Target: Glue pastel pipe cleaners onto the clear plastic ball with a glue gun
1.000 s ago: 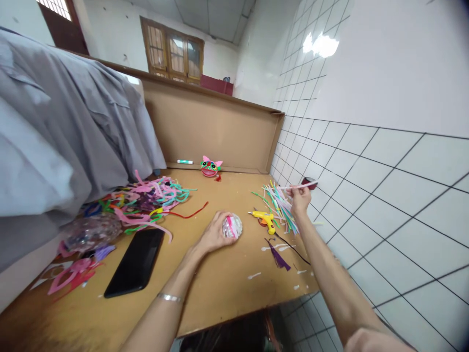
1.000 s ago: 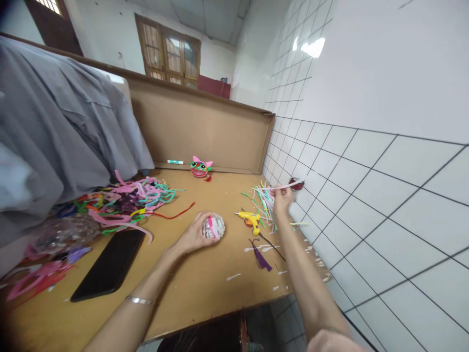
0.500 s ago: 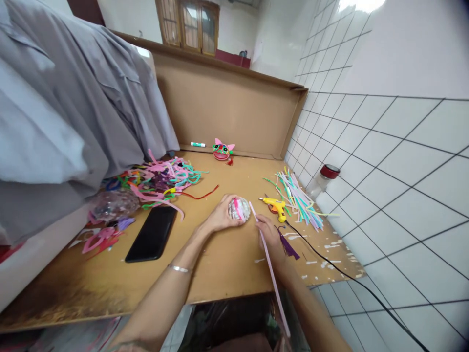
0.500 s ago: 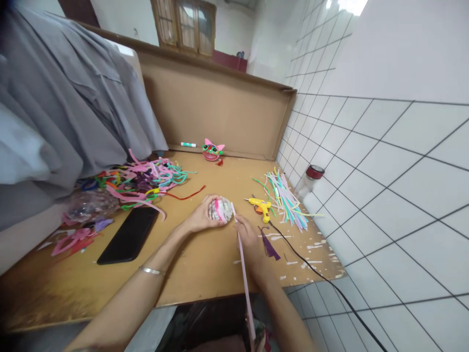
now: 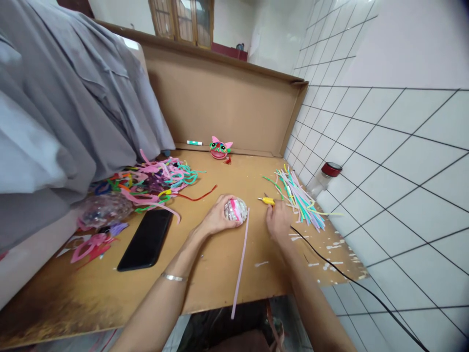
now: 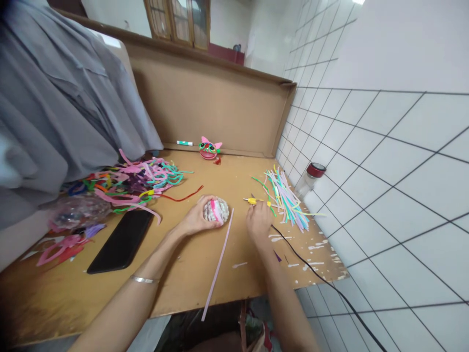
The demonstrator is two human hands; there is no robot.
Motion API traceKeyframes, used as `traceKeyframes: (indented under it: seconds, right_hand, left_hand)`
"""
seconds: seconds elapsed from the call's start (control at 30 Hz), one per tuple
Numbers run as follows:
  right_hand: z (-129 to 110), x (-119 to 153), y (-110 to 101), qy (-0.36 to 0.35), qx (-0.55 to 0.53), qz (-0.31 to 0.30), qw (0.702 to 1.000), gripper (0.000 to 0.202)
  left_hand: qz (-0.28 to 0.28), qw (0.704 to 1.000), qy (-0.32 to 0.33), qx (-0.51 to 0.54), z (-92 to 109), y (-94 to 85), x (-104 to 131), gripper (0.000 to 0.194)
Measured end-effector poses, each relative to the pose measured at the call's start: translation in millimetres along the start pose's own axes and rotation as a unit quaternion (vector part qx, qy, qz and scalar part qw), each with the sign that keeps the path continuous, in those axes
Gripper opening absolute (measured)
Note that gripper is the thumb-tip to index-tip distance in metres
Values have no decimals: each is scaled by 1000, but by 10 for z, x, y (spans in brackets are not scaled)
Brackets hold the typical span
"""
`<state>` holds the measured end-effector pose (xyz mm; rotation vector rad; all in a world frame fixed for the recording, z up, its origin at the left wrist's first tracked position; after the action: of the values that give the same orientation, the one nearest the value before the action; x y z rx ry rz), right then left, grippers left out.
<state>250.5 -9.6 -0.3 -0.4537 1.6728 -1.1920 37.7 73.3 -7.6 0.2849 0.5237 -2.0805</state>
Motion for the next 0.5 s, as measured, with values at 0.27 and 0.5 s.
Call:
traceKeyframes:
  seconds: [0.27,0.5]
  right_hand:
    - [157,-309,215,109,114,-136,978,56]
    - [278,-236,345,131,90,-126,979,56]
  left_hand:
    - [-4,1000,3,-2,72,8,-7,72]
    - [-13,1000,2,1,63,15,-7,72]
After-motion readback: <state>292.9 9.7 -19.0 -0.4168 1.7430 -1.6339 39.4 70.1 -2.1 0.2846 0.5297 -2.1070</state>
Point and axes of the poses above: each hand's wrist, its own x-axis away from the middle knuckle, its own y-axis out of the palm, z = x × y, the point moved 3 cm from there along -x, towards the middle knuckle, and after that the axes turned 15 degrees about x, right-handed, at the moved point
